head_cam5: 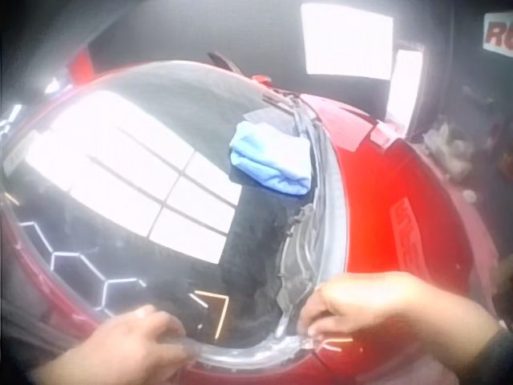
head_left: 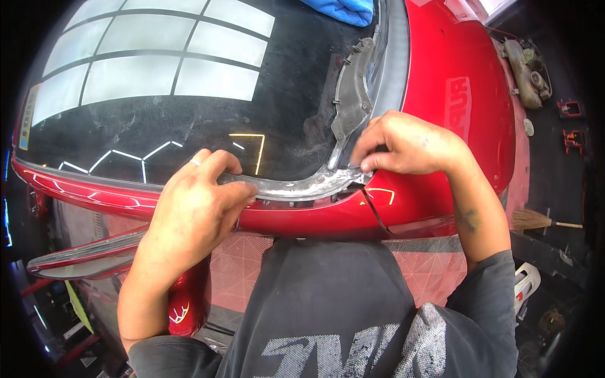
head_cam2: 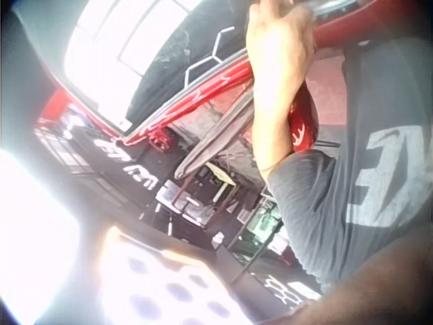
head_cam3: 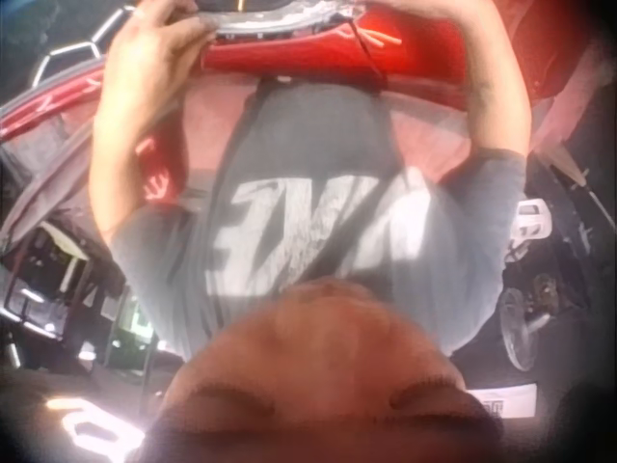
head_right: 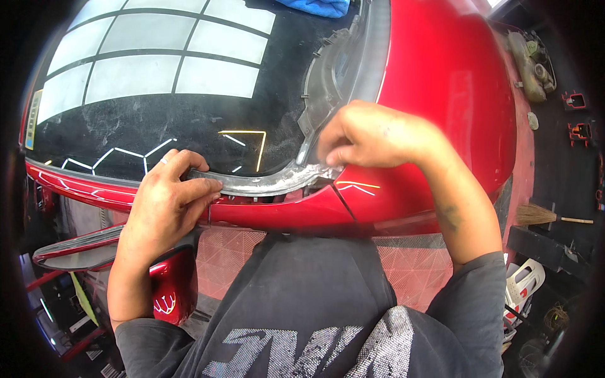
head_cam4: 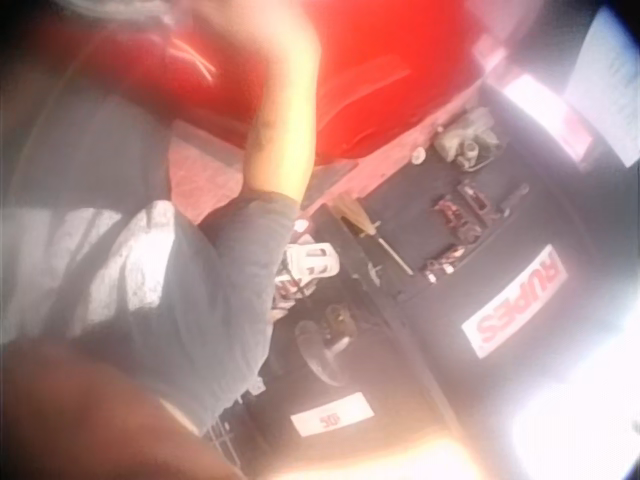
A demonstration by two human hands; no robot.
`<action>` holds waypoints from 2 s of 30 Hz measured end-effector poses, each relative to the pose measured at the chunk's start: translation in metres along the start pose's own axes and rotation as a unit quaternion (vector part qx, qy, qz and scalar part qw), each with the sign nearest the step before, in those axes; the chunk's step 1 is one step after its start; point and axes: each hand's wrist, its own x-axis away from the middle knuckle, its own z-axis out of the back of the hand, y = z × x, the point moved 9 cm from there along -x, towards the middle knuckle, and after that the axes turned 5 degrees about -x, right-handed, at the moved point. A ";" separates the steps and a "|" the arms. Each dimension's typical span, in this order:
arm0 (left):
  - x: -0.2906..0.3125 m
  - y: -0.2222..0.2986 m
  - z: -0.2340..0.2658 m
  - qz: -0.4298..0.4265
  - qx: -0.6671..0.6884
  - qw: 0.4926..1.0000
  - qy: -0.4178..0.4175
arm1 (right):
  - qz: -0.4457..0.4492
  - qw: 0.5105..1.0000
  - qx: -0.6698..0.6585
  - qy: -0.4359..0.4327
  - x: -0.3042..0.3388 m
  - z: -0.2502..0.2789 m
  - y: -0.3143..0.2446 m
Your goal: The person removes interior trim pieces from the trunk of a red car, then walks to the front and installs a rubber weatherstrip along the windshield edge by hand, pressing it into place and smoothing it along the perimeter.
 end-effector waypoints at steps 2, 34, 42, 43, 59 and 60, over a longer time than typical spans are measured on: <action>0.006 0.001 -0.004 0.016 0.017 1.000 -0.003 | -0.037 0.999 -0.019 0.031 0.004 0.010 0.003; 0.024 0.039 -0.024 -0.002 -0.172 0.983 0.067 | -0.055 0.989 0.137 0.009 0.007 -0.019 -0.025; 0.019 0.021 -0.021 0.034 -0.079 0.995 0.042 | -0.044 0.984 0.169 -0.045 -0.005 -0.023 -0.039; 0.018 0.019 -0.021 0.042 -0.070 0.996 0.026 | -0.037 0.983 0.174 -0.046 -0.007 -0.024 -0.036; 0.046 -0.015 0.027 0.051 -0.029 0.994 0.096 | 0.028 0.954 0.292 -0.062 -0.011 -0.035 -0.046; 0.054 -0.020 0.031 0.050 -0.048 0.994 0.078 | 0.030 0.955 0.290 -0.063 -0.008 -0.033 -0.053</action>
